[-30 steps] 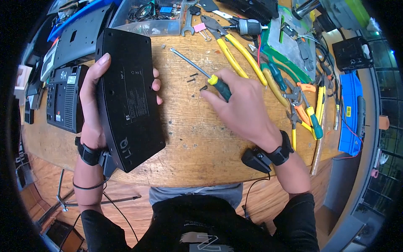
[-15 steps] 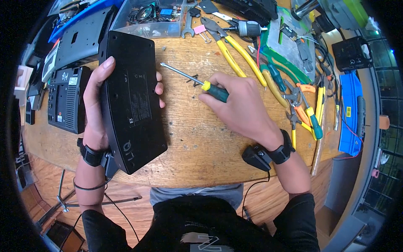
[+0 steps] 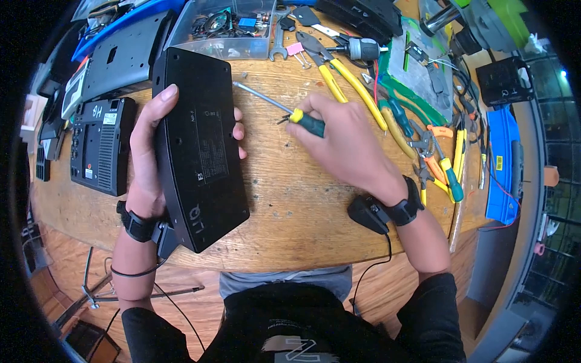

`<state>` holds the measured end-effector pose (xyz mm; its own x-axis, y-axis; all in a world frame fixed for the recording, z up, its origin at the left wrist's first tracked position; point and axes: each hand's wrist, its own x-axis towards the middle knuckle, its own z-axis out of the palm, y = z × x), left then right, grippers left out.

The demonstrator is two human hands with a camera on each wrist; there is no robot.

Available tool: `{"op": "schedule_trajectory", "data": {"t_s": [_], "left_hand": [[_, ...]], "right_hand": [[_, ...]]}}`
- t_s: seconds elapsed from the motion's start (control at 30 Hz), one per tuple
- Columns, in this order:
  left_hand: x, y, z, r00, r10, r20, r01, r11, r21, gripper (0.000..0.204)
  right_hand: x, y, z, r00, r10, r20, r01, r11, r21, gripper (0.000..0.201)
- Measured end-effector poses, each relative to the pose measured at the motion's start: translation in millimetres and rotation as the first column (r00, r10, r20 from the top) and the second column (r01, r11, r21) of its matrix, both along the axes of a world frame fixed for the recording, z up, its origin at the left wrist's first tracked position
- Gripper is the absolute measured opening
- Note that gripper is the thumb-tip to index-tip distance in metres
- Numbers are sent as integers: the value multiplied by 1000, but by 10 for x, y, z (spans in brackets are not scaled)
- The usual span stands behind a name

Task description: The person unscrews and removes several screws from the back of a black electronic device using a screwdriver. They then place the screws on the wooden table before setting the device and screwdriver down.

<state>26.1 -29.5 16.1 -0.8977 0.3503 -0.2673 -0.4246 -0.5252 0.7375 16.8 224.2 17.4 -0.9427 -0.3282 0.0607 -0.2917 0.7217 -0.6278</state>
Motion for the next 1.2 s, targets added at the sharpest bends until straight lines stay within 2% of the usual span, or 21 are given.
{"op": "schedule_trajectory", "data": {"t_s": [0.17, 0.23, 0.37, 0.47, 0.57, 0.6, 0.63, 0.73, 0.8, 0.9, 0.97, 1.1, 1.2], "left_hand": [[-14, -4, -25, 1000, -8, -22, 8, 1000, -7, 63], [-10, 15, -7, 1000, 21, 2, -21, 1000, 7, 56], [5, 29, 3, 999, 30, 21, -30, 1000, 5, 56], [3, 26, 0, 1000, 29, -1, -29, 1000, -2, 59], [-3, 13, -58, 999, 6, -40, -7, 1000, -17, 69], [-1, 21, -66, 999, 14, -44, -15, 1000, -21, 70], [1, 31, -66, 999, 21, -48, -22, 999, -25, 71], [27, 142, -18, 987, 161, 4, -161, 984, 75, 59], [27, 147, -40, 986, 165, 15, -166, 982, 89, 61], [65, 147, -51, 987, 158, -1, -158, 985, 67, 64], [93, 175, -41, 984, 178, -6, -177, 983, 56, 66], [113, 230, -61, 965, 261, -18, -259, 963, 69, 66], [112, 257, -95, 950, 310, -15, -308, 947, 96, 63]], "right_hand": [[35, -13, -12, 999, 44, -6, -44, 998, 47, 20], [29, -24, 16, 999, 25, 32, -27, 998, 58, 21], [28, -14, 66, 997, -7, 80, -4, 991, 131, 23], [71, 43, -5, 977, -58, 205, 66, 997, -33, 21], [211, -53, 88, 946, -41, 321, 155, 929, -337, 16], [262, -90, 191, 914, -26, 406, 178, 923, -340, 10], [309, -122, 241, 901, 3, 435, 179, 909, -377, 9], [451, -190, 320, 863, 90, 498, 193, 851, -488, 8], [544, -252, 343, 837, 160, 524, 217, 781, -585, 9], [639, -306, 358, 781, 224, 582, 268, 722, -638, 9], [685, -324, 289, 777, 229, 586, 269, 721, -638, 9], [768, -351, 162, 877, 180, 446, 176, 742, -646, 9], [790, -338, 167, 887, 160, 433, 176, 750, -638, 10]]}}
